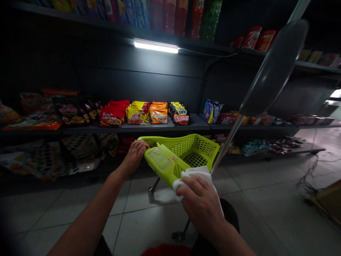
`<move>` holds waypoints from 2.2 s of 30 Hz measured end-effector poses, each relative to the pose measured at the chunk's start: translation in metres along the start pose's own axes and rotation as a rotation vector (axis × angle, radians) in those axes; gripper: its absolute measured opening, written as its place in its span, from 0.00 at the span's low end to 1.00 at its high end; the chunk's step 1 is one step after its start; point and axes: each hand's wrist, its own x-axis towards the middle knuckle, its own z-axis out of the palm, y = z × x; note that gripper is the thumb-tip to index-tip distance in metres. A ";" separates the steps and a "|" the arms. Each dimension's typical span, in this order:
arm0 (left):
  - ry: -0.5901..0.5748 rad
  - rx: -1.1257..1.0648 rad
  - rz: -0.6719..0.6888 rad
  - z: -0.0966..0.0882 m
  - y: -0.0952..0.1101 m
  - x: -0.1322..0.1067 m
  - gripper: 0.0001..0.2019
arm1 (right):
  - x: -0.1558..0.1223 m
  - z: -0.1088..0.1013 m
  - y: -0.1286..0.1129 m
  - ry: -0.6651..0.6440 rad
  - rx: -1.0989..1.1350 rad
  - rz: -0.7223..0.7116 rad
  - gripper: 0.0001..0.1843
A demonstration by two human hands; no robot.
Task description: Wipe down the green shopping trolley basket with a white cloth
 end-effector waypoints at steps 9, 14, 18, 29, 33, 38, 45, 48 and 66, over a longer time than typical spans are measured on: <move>-0.018 0.064 0.072 -0.004 -0.007 0.001 0.20 | 0.086 0.013 -0.012 -0.557 0.008 -0.280 0.12; 0.041 0.020 0.034 0.001 -0.002 -0.004 0.21 | 0.054 -0.015 -0.003 -0.650 0.034 -0.332 0.18; 0.092 -0.091 -0.032 0.008 0.005 -0.008 0.19 | 0.100 0.029 -0.002 -0.615 -0.019 -0.479 0.13; 0.087 -0.177 -0.036 -0.003 0.006 -0.005 0.20 | 0.077 0.003 -0.015 -0.723 0.056 -0.478 0.06; 0.108 -0.172 -0.056 0.005 0.010 -0.005 0.20 | 0.104 0.024 -0.006 -0.670 0.137 -0.423 0.11; 0.102 -0.157 -0.052 0.002 0.009 -0.005 0.20 | 0.144 0.061 0.000 -0.530 0.107 -0.084 0.09; 0.131 -0.129 -0.071 0.000 0.008 -0.007 0.20 | 0.069 0.003 -0.011 -0.499 0.156 -0.035 0.16; 0.140 -0.111 -0.079 0.003 0.013 -0.009 0.19 | 0.081 0.017 0.003 -0.512 0.243 0.092 0.12; 0.114 -0.135 -0.167 -0.019 -0.036 0.002 0.21 | 0.072 0.030 -0.034 -0.417 0.240 0.216 0.12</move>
